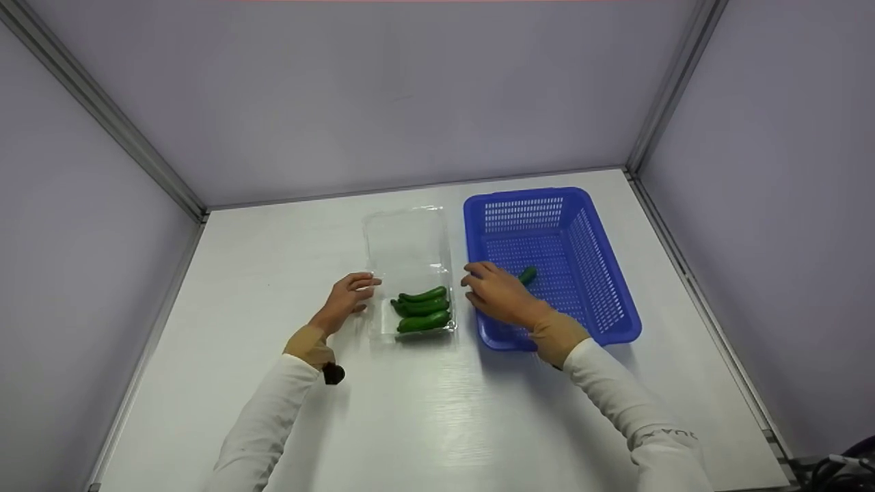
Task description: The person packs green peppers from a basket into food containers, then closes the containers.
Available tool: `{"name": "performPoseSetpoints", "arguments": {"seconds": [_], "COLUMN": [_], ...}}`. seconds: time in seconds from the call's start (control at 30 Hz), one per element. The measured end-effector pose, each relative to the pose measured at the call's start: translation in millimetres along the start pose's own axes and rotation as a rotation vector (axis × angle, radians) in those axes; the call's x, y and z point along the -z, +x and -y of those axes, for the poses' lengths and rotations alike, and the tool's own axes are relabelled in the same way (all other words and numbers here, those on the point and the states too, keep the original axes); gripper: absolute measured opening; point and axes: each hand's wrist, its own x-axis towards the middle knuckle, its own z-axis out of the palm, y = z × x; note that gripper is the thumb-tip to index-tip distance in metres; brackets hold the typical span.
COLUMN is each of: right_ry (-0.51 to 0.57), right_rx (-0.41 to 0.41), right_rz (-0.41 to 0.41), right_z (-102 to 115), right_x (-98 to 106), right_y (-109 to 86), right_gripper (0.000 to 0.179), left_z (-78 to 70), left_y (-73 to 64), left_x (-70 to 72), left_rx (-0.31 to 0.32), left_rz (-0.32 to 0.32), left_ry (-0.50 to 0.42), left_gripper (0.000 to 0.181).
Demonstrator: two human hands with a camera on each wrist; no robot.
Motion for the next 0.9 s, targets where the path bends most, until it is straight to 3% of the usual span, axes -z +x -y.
{"name": "performPoseSetpoints", "arguments": {"seconds": [0.3,0.7,0.9], "right_ry": [0.077,0.052,0.051], "right_rx": [-0.106,-0.173,-0.193], "right_rz": [0.027,0.086,0.133], "right_z": [-9,-26,-29], "right_x": [8,6,8], "right_y": [-13.7,-28.8,-34.0], "right_gripper": [0.036,0.035,0.037], "left_z": [0.6,-0.9,-13.1], "left_y": [1.1,-0.4,-7.4], "left_x": [-0.4,-1.4,0.0], "left_rx": [-0.005,0.002,0.008], "left_rz": [-0.021,-0.025,0.03], "left_ry": [0.011,0.029,-0.01], "left_gripper": [0.038,0.039,0.04]}}
